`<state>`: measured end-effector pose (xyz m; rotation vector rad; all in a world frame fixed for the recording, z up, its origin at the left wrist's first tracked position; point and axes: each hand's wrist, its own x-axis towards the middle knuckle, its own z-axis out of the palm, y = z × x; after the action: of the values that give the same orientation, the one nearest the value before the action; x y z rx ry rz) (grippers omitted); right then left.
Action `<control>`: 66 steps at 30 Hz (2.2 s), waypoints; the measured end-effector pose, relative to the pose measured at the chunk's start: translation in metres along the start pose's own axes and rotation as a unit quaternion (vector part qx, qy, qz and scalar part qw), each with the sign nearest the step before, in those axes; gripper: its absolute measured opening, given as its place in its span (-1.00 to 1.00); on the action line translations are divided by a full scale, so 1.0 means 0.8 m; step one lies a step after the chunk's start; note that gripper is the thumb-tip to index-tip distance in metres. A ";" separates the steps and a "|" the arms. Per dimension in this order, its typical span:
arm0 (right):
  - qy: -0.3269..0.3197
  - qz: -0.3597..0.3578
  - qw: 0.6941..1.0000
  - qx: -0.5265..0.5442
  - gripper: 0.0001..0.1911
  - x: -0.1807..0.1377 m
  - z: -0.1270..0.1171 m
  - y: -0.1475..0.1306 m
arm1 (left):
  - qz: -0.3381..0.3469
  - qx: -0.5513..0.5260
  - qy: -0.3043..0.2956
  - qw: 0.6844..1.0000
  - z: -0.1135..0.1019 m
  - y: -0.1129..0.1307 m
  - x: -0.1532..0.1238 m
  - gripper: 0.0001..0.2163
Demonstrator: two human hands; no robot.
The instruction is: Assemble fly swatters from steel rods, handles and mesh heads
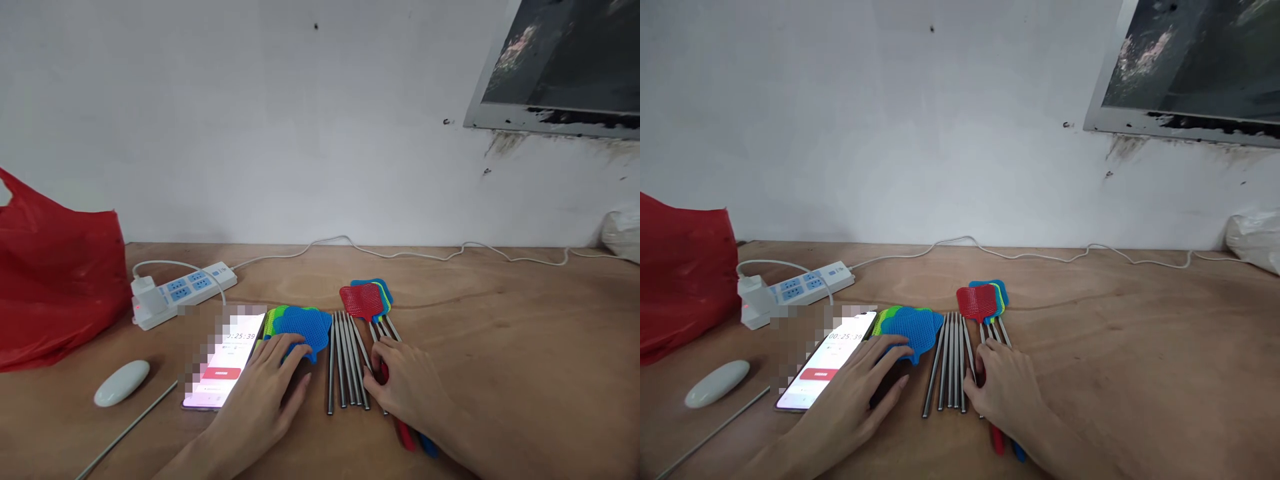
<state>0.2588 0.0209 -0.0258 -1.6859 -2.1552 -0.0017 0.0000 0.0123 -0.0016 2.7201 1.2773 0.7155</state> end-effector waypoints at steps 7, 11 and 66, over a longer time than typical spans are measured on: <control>0.041 0.000 0.999 0.029 -0.81 0.000 0.001 0.004 | 0.000 0.004 -0.001 1.000 0.000 0.000 0.001 -0.80; 0.077 0.022 0.984 0.159 -0.81 0.007 -0.010 0.007 | 0.001 -0.002 0.001 1.000 0.000 -0.001 0.001 -0.80; -0.118 -0.072 0.933 0.331 -0.59 -0.004 -0.049 -0.003 | 0.026 -0.039 -0.116 0.992 -0.002 0.010 -0.005 -0.80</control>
<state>0.2692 0.0079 0.0097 -1.1745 -2.0942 0.8289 0.0024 0.0038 0.0003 2.6856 1.1087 0.4275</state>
